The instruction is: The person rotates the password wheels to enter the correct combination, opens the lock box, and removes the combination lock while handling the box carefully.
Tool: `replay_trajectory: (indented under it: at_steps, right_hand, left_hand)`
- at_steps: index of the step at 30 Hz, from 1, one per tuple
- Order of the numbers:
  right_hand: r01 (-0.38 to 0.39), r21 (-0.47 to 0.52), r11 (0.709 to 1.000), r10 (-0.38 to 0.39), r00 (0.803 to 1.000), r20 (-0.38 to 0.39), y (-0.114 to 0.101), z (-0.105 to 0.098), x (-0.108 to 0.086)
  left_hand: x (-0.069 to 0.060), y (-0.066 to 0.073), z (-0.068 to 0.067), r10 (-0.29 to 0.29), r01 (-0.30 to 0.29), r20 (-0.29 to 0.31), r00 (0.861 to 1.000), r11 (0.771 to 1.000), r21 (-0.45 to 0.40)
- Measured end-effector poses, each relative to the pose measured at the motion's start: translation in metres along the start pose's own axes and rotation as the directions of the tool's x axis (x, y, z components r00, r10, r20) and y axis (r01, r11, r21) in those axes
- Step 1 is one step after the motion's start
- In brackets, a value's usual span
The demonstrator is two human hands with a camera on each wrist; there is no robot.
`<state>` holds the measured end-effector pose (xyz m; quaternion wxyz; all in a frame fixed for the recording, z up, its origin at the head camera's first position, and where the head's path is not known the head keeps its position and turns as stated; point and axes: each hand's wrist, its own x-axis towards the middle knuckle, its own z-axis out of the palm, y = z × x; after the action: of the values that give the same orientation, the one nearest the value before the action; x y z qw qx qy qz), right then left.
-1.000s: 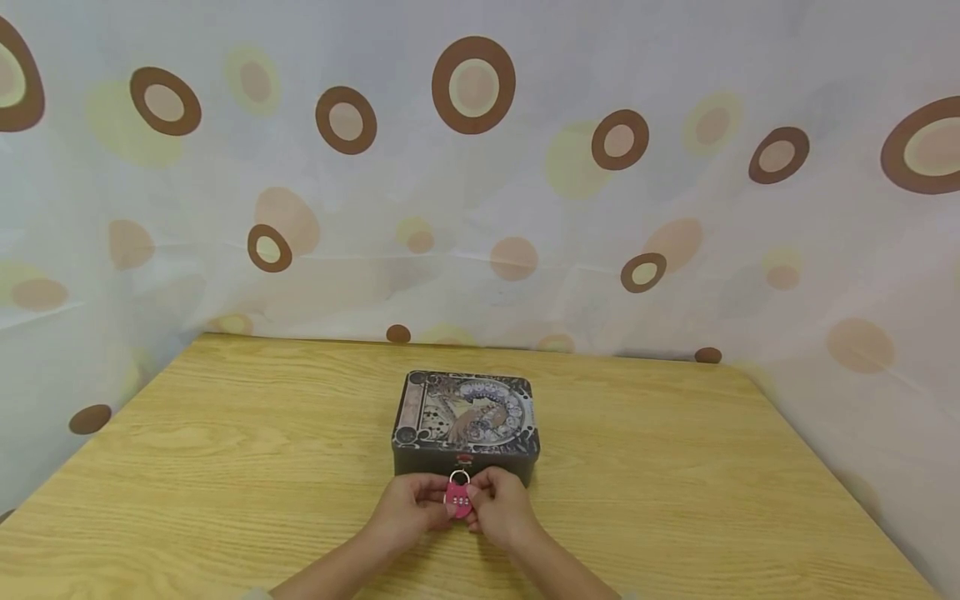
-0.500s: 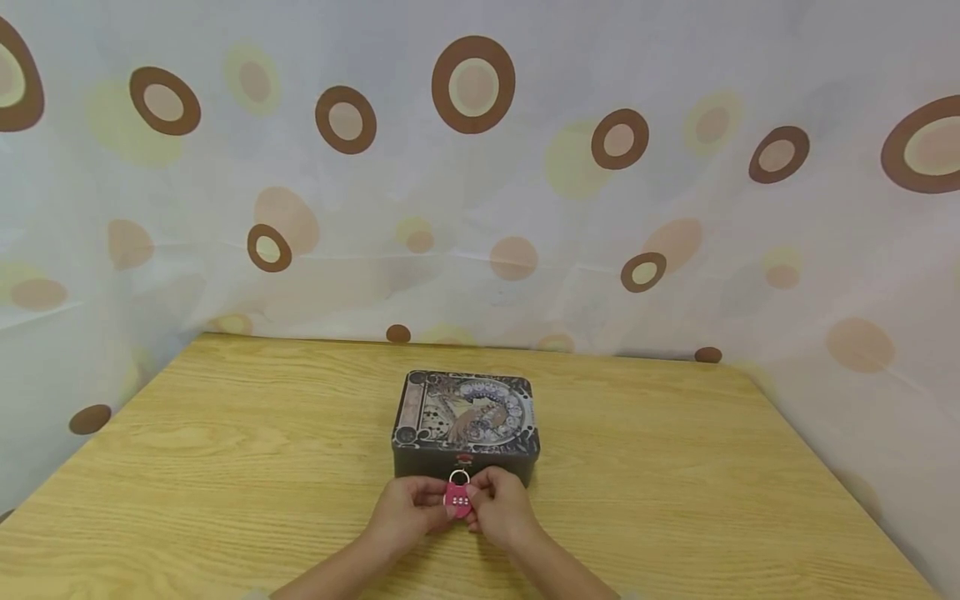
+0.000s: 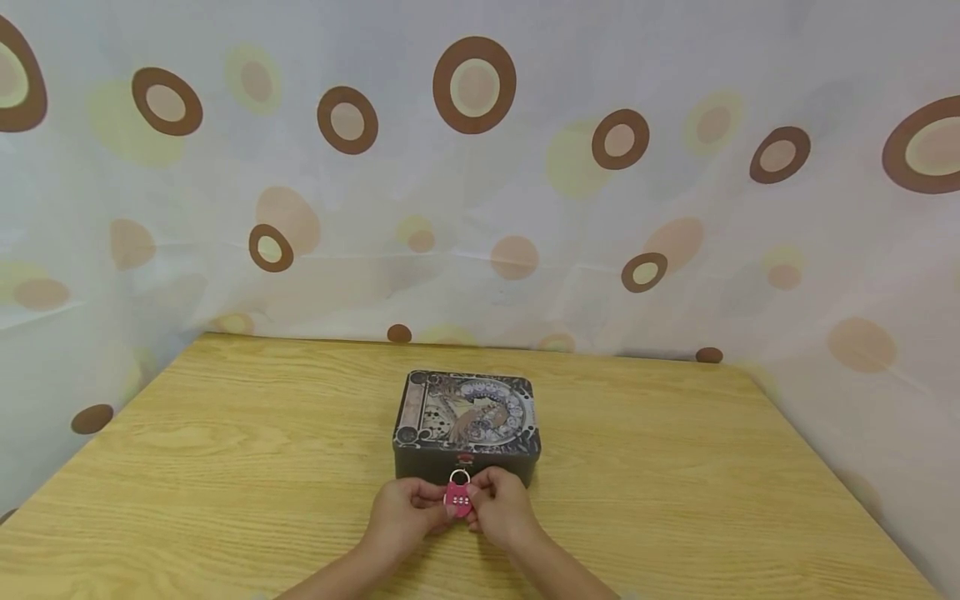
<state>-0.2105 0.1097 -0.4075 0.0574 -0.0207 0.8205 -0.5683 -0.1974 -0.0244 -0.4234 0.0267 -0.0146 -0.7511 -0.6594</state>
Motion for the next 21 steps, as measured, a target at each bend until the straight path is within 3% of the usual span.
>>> replay_trajectory:
  at_steps: [8,21]
  right_hand:
    - [-0.019,-0.001,1.000,0.019,1.000,-0.012,-0.0005,0.0010,0.0007]
    - [-0.048,-0.023,0.999,0.047,0.997,-0.055,-0.0027,0.0033,0.0006]
  left_hand:
    - [-0.0001,-0.0021,0.0027,0.003,-0.004,-0.037,0.999,0.999,-0.034]
    - [-0.0004,-0.0015,0.0034,0.066,-0.061,-0.065,0.996,0.995,0.081]
